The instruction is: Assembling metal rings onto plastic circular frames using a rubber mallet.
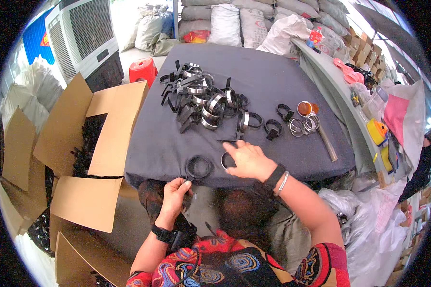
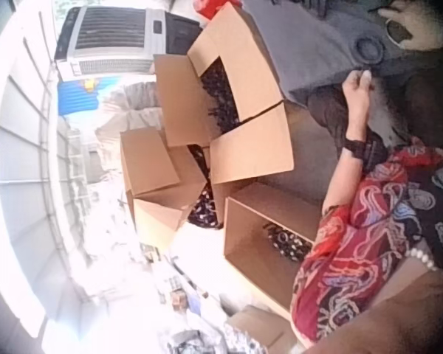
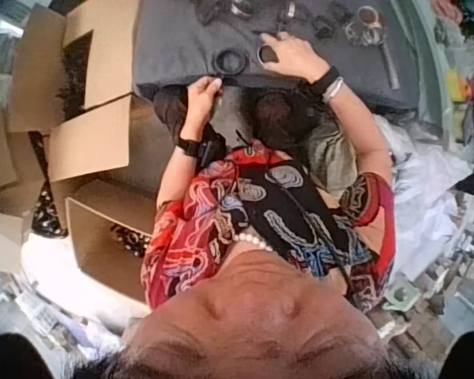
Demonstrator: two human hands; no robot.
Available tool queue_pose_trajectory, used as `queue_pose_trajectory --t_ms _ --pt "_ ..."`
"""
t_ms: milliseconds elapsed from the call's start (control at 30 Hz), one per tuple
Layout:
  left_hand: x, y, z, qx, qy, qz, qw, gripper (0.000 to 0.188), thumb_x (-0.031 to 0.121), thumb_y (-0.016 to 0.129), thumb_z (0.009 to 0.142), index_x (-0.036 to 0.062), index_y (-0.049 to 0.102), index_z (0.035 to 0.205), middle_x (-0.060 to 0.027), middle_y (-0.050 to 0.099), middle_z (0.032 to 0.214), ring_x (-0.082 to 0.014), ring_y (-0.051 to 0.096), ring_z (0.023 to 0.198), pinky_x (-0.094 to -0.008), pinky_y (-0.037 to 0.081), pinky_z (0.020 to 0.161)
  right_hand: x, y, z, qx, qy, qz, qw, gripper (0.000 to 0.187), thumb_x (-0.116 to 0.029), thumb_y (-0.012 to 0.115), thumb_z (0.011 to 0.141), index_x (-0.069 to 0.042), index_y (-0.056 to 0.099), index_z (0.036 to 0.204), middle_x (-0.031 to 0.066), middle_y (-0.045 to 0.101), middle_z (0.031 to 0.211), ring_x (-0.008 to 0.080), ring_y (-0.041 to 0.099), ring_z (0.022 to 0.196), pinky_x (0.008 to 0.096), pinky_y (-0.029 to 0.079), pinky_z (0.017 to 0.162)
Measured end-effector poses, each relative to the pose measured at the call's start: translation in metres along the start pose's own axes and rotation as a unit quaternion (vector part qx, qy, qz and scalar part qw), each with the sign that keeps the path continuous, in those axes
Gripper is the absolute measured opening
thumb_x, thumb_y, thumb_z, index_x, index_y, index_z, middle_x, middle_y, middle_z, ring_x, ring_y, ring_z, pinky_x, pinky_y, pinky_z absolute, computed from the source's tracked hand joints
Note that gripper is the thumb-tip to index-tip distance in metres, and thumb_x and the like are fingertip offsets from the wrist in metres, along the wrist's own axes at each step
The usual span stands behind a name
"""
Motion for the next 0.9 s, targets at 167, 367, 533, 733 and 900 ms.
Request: queue_pose_trajectory --t_ms 167,367,533,733,900 --pt "-0.004 -0.001 0.004 -0.004 -0.006 -0.006 1.000 0.017 0.012 0.059 0.088 0.0022 0.060 0.074 0.0001 0.059 0.067 -0.0073 0.050 0.062 -0.0239 0.040 0.060 0.008 0.004 0.015 -0.103 -0.151 0.009 0.983 0.069 -0.006 0.067 0.065 -0.007 0.045 0.130 0.0221 0.048 0.120 0.0397 0.052 0.107 0.0447 0.046 0.090" --pt "-0.006 -0.001 0.003 -0.007 -0.014 -0.011 1.000 0.016 0.012 0.060 0.088 0.0022 0.060 0.075 0.0006 0.059 0.067 -0.0068 0.049 0.062 -0.0233 0.039 0.059 -0.043 -0.008 0.022 -0.005 -0.204 0.084 0.975 0.068 -0.004 0.067 0.064 -0.009 0.047 0.129 0.0197 0.051 0.113 0.0384 0.053 0.102 0.0447 0.047 0.087" --pt "-0.004 0.001 0.002 -0.016 -0.009 -0.036 0.999 0.016 0.012 0.060 0.089 0.0026 0.061 0.076 0.0006 0.059 0.066 -0.0064 0.049 0.061 -0.0227 0.039 0.058 -0.065 0.000 0.035 -0.053 -0.175 0.063 0.981 0.068 -0.009 0.073 0.067 -0.010 0.049 0.131 0.0225 0.050 0.119 0.0388 0.052 0.106 0.0416 0.047 0.089" --pt "0.000 0.000 0.002 -0.014 -0.019 -0.037 0.999 0.016 0.013 0.060 0.089 0.0031 0.061 0.076 0.0006 0.059 0.066 -0.0063 0.049 0.062 -0.0228 0.038 0.059 -0.070 0.005 0.044 -0.064 -0.186 0.030 0.980 0.068 -0.014 0.077 0.067 -0.010 0.050 0.130 0.0210 0.052 0.106 0.0365 0.055 0.099 0.0431 0.048 0.083" --pt "0.002 -0.001 0.003 -0.022 -0.025 -0.036 0.999 0.015 0.012 0.060 0.088 0.0025 0.061 0.077 0.0008 0.059 0.068 -0.0063 0.049 0.064 -0.0229 0.039 0.062 -0.073 -0.004 0.045 -0.065 -0.188 0.014 0.980 0.065 -0.021 0.076 0.069 -0.008 0.051 0.128 0.0199 0.052 0.102 0.0357 0.055 0.098 0.0434 0.048 0.083"
Point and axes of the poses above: each hand's wrist, its own z-axis towards the middle knuckle, its own y-axis out of the palm, x = y × z, the point moved 1 cm from there along z, towards the middle knuckle
